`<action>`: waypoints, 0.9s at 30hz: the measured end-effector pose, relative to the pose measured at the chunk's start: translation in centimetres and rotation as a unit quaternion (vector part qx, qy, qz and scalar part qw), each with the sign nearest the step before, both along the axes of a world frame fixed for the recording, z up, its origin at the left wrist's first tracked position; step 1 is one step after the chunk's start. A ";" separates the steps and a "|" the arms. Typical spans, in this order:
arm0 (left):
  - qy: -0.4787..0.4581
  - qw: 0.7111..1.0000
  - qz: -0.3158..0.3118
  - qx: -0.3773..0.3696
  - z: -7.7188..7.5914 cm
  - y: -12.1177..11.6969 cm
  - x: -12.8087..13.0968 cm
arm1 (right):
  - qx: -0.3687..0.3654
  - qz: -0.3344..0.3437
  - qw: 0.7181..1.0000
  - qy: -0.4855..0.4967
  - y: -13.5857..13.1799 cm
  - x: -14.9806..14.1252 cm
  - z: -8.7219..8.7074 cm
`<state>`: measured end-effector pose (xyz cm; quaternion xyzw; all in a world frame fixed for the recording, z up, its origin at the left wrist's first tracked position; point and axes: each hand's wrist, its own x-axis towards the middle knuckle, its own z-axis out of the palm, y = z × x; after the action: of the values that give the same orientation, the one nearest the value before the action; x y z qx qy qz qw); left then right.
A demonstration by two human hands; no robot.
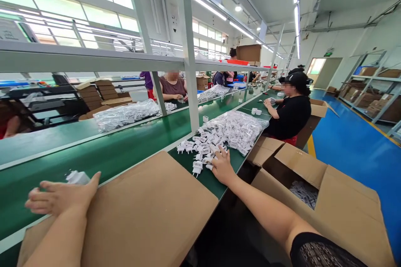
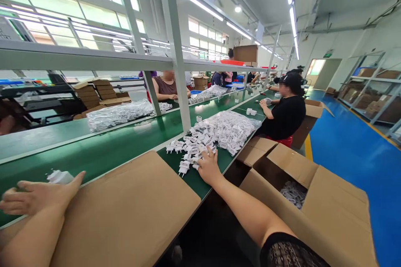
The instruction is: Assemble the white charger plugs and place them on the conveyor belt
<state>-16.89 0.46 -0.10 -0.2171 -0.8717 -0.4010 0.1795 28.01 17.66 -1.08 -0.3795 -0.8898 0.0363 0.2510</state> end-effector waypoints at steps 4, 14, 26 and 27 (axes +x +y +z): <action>0.081 0.992 -0.038 0.084 0.6 0.5 2.3 | 0.074 0.035 0.996 0.039 0.3 0.2 -0.4; 0.197 0.967 -0.161 -0.014 0.0 1.3 1.9 | 0.108 0.046 0.989 0.092 0.2 0.8 -0.6; 0.183 0.974 -0.131 -0.018 -0.2 0.8 1.3 | 0.055 -0.004 0.981 0.186 -0.5 0.9 -0.8; 0.185 0.973 -0.133 -0.023 -0.2 0.9 1.3 | 0.052 -0.007 0.980 0.189 -0.5 1.0 -0.7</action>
<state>-15.61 1.38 -0.27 -0.4060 -0.7954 -0.3539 0.2779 28.99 17.13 -1.81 -0.3580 -0.8242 0.0592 0.4348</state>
